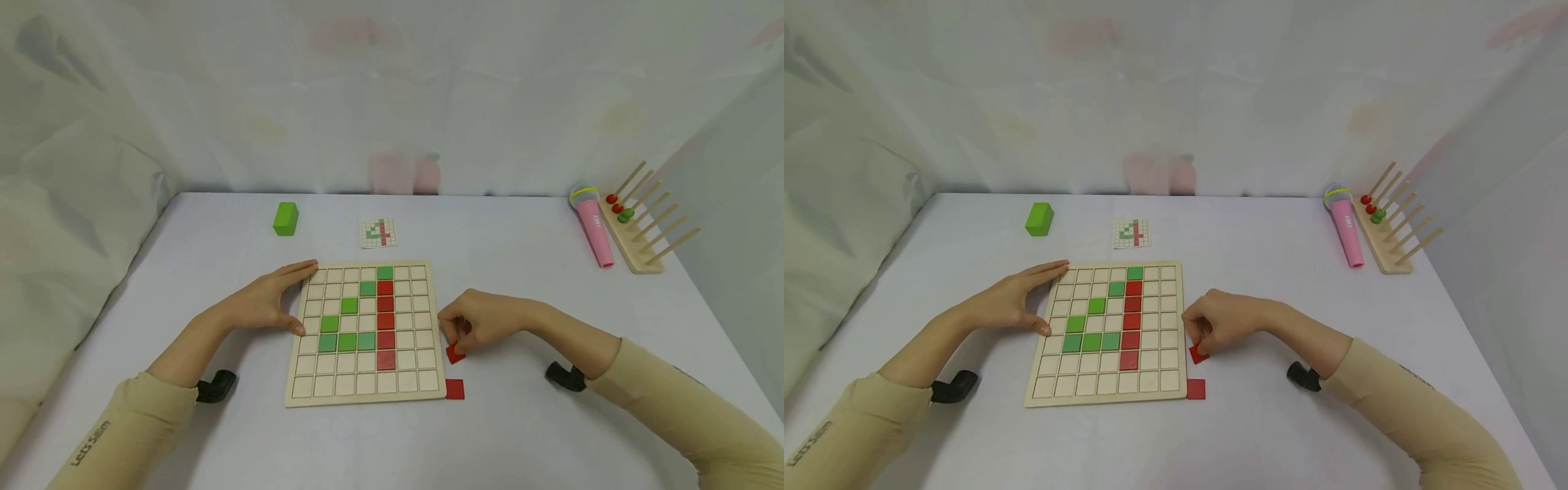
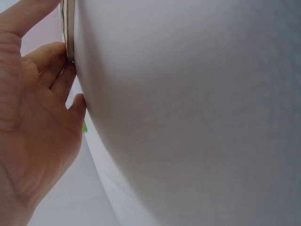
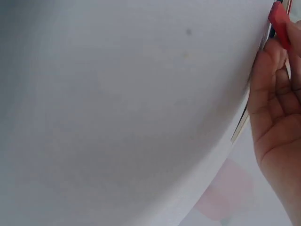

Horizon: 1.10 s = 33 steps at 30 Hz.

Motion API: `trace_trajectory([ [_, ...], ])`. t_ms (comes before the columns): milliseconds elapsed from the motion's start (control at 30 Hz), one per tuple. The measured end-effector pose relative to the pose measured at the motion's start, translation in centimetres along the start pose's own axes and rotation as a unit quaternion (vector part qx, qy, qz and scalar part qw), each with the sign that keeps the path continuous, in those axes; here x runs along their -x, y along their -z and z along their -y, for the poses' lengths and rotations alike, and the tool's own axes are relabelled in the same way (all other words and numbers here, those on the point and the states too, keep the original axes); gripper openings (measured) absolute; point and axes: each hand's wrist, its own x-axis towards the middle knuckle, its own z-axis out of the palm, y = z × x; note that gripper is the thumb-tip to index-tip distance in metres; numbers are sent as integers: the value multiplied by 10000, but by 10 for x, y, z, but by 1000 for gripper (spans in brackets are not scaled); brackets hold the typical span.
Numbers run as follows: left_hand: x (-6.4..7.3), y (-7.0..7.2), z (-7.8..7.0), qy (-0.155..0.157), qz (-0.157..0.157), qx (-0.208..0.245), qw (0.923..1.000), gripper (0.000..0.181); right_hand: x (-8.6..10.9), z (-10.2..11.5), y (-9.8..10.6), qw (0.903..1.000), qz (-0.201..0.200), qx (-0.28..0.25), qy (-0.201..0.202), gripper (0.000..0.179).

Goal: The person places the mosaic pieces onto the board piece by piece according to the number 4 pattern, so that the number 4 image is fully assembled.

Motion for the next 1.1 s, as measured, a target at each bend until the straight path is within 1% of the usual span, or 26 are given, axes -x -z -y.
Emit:
trace_trajectory([
  [167,0,-1,1,-24,-1,46,10000,124,-4,5,5,9996,-54,-265,96,15],
  [367,0,0,0,8,-16,8,10000,125,-12,17,4,9990,-91,-349,245,16],
  [500,1,0,0,-4,-24,-4,10000,125,-19,24,0,9990,-118,-345,250,19],
  [800,0,0,0,15,-2,-14,10000,125,-33,37,-13,9977,-355,-465,344,17],
  [933,1,0,-1,11,-7,-13,10000,124,-40,41,-19,9971,-383,-537,380,16],
  [1100,1,1,-2,2,-4,38,10000,123,-47,47,-25,9971,-354,-619,257,15],
])
